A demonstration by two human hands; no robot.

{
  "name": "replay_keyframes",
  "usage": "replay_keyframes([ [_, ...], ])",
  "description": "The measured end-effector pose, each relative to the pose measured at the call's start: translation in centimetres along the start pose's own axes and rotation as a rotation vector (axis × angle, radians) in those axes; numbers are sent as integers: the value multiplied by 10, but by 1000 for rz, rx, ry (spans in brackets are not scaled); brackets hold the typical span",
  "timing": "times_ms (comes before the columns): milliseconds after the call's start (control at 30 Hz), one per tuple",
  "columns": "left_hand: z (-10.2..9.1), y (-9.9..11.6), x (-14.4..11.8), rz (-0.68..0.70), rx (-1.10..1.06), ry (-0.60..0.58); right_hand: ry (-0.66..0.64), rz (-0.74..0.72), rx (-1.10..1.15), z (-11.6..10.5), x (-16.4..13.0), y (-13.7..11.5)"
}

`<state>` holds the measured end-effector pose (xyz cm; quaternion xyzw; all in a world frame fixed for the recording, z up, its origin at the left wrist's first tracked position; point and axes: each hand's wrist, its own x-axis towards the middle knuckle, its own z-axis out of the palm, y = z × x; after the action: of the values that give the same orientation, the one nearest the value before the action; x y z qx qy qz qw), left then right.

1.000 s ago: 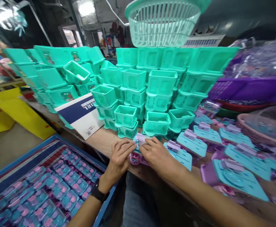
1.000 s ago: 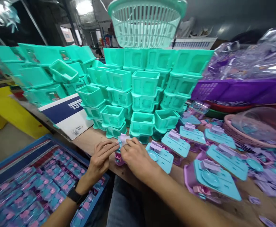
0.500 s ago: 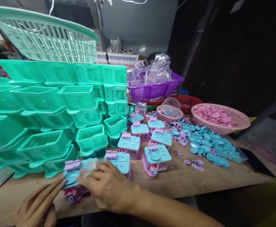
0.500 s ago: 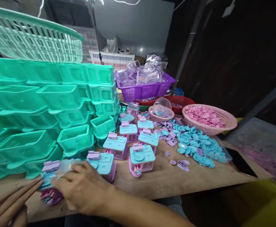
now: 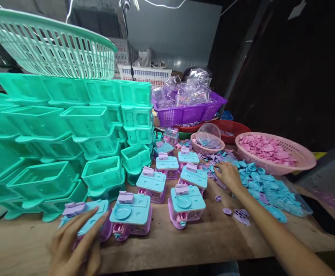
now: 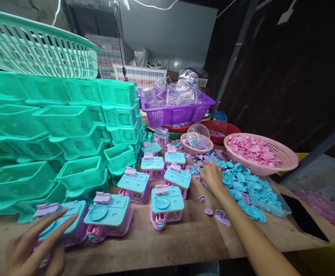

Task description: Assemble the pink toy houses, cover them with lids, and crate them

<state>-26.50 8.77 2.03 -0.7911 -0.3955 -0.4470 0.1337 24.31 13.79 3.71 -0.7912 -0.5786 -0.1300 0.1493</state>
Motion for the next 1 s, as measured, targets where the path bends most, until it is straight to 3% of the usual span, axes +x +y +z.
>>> replay_keyframes([
  [133, 12, 22, 15, 87, 3, -26, -108, 22, -50, 12, 16, -12],
  [300, 21, 40, 22, 29, -73, 7, -170, 70, 11, 2, 29, -12],
  [500, 27, 56, 34, -11, -225, 30, -41, 79, 242, -26, 26, -12],
  [600, 39, 70, 54, -49, -421, 60, 52, 92, 494, -49, 21, -33],
  [700, 60, 93, 87, -234, -749, -24, 92, 104, 907, -75, 13, -75],
  [800, 81, 116, 120, -675, -1186, -270, -10, 68, 1158, -93, 0, -122],
  [867, 92, 124, 133, -906, -1449, -362, -72, 9, 1227, -96, -10, -145],
  [933, 98, 125, 136, -966, -1549, -322, -106, -73, 1232, -94, -18, -159],
  [1000, 97, 120, 131, -871, -1394, -198, -139, -129, 1216, -91, -24, -168],
])
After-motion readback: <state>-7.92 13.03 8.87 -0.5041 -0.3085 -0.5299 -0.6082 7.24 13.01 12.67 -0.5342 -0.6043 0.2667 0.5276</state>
